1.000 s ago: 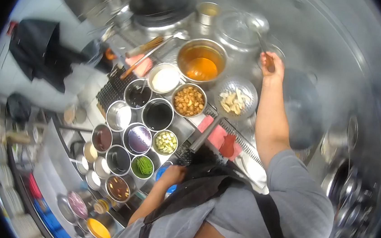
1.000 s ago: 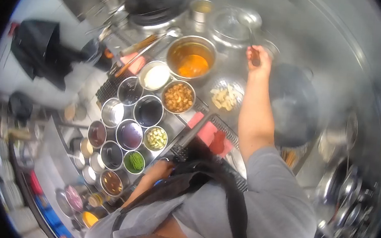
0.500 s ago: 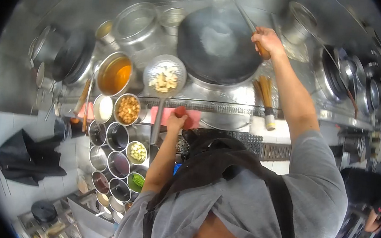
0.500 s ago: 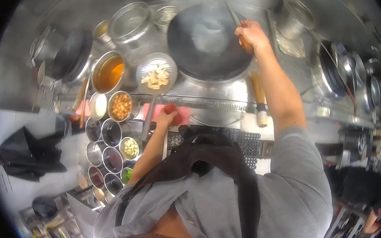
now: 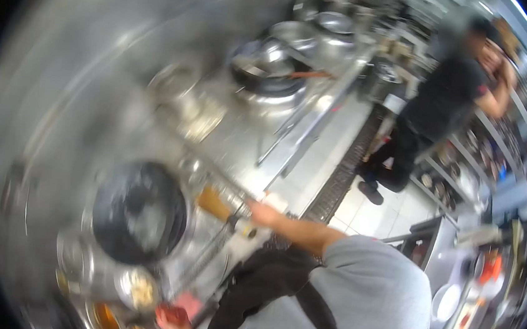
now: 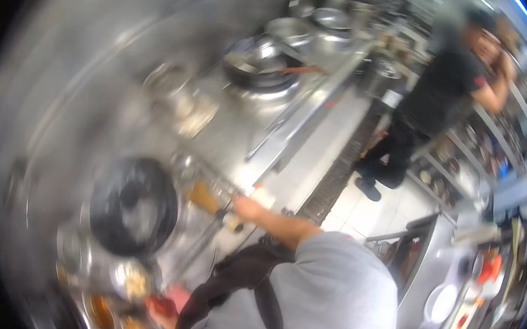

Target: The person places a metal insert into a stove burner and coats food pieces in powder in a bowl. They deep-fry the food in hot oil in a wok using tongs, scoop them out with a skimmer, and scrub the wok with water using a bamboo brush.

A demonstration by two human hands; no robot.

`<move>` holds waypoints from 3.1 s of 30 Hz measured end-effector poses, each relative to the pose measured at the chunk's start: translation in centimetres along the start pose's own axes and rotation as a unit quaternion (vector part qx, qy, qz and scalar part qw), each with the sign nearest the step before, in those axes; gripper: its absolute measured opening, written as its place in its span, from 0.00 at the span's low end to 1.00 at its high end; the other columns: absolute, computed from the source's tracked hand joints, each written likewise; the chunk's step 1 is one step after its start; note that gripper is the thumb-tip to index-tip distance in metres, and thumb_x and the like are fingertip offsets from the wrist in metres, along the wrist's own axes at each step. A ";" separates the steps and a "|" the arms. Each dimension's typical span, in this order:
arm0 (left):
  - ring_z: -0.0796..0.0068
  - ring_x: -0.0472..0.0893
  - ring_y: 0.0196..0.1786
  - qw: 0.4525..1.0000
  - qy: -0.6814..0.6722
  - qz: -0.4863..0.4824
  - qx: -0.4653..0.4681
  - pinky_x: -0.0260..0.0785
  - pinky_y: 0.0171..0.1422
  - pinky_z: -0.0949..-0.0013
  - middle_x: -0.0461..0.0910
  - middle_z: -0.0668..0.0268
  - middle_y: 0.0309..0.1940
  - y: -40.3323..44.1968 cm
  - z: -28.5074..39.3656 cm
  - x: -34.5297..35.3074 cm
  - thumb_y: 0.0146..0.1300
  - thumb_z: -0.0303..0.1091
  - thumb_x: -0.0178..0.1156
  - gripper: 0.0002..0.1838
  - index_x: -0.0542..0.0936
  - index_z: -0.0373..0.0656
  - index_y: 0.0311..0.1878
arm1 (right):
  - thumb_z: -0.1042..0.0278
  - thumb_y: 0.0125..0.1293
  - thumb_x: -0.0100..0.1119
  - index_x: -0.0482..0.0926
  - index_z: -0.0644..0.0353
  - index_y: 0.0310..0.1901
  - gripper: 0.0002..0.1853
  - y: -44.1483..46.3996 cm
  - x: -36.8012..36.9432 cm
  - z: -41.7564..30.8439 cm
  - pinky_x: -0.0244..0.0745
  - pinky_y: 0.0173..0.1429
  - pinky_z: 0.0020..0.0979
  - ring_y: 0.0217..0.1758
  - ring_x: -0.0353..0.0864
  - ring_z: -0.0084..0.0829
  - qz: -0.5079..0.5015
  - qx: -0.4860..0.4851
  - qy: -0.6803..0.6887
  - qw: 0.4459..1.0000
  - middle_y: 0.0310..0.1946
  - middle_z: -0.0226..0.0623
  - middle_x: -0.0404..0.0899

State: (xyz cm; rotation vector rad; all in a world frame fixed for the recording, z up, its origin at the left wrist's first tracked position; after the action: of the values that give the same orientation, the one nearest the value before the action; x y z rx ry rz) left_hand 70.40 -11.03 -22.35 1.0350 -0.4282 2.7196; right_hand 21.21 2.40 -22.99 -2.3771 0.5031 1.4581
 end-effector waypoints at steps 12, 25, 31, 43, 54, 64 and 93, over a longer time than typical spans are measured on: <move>0.81 0.74 0.34 0.925 0.303 0.155 -0.171 0.67 0.32 0.75 0.75 0.73 0.34 6.6 -5.8 2.0 0.57 0.37 0.56 0.14 0.73 0.54 0.47 | 0.76 0.58 0.46 0.63 0.62 0.59 0.24 -7.1 0.1 4.8 0.74 0.49 0.43 0.44 0.78 0.48 -0.043 0.062 0.050 0.996 0.43 0.51 0.72; 0.79 0.74 0.36 0.910 0.328 0.138 -0.212 0.68 0.35 0.72 0.75 0.73 0.35 13.5 -3.6 -0.1 0.56 0.41 0.56 0.15 0.73 0.57 0.47 | 0.74 0.57 0.48 0.73 0.65 0.43 0.12 -7.3 1.3 5.3 0.75 0.45 0.41 0.42 0.78 0.47 0.014 0.047 0.034 0.998 0.37 0.48 0.73; 0.78 0.74 0.36 0.903 0.334 0.132 -0.236 0.68 0.37 0.71 0.75 0.73 0.36 13.5 -3.9 -1.0 0.55 0.43 0.56 0.15 0.73 0.59 0.47 | 0.74 0.56 0.49 0.73 0.64 0.44 0.13 -7.1 0.9 5.2 0.75 0.46 0.41 0.42 0.78 0.46 -0.009 0.054 0.038 0.998 0.38 0.48 0.73; 0.78 0.74 0.37 0.924 0.316 0.002 -0.217 0.68 0.38 0.71 0.73 0.73 0.36 15.0 -5.3 -1.8 0.55 0.45 0.55 0.16 0.72 0.61 0.48 | 0.71 0.57 0.51 0.74 0.60 0.45 0.13 -7.7 1.9 6.4 0.74 0.47 0.41 0.44 0.77 0.45 -0.005 0.062 0.058 0.996 0.37 0.45 0.74; 0.77 0.68 0.24 0.942 0.279 0.124 -0.140 0.63 0.23 0.69 0.67 0.76 0.22 13.6 -5.1 -0.5 0.58 0.43 0.53 0.11 0.69 0.61 0.45 | 0.71 0.56 0.52 0.73 0.57 0.49 0.17 -9.3 1.7 7.1 0.75 0.45 0.38 0.44 0.76 0.40 0.003 0.026 0.056 0.998 0.35 0.41 0.73; 0.88 0.58 0.12 0.971 0.196 0.074 -0.114 0.50 0.12 0.79 0.60 0.80 0.15 10.7 -4.7 6.6 0.62 0.33 0.56 0.09 0.73 0.57 0.44 | 0.67 0.62 0.49 0.75 0.65 0.40 0.10 -3.8 -2.4 -1.8 0.70 0.51 0.39 0.46 0.73 0.42 0.009 -0.038 0.136 0.990 0.41 0.47 0.73; 0.65 0.77 0.25 0.968 0.031 0.212 -0.128 0.73 0.21 0.62 0.72 0.60 0.30 14.9 -6.4 10.7 0.51 0.18 0.51 0.18 0.66 0.42 0.47 | 0.63 0.50 0.62 0.77 0.53 0.52 0.24 25.4 -4.8 -28.4 0.72 0.56 0.38 0.51 0.78 0.44 -0.127 -0.347 -0.142 0.918 0.46 0.45 0.79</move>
State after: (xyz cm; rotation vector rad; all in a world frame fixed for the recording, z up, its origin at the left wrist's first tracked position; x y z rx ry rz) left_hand 54.36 -22.01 -22.64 0.8666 -1.0688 2.9332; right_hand 30.22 -31.86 -8.26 -2.4935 -0.4648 2.0411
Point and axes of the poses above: each hand's wrist, its own y-axis towards the middle knuckle, its own x-axis out of the palm, z = x × y, the point moved 5 cm from there along y, towards the middle knuckle
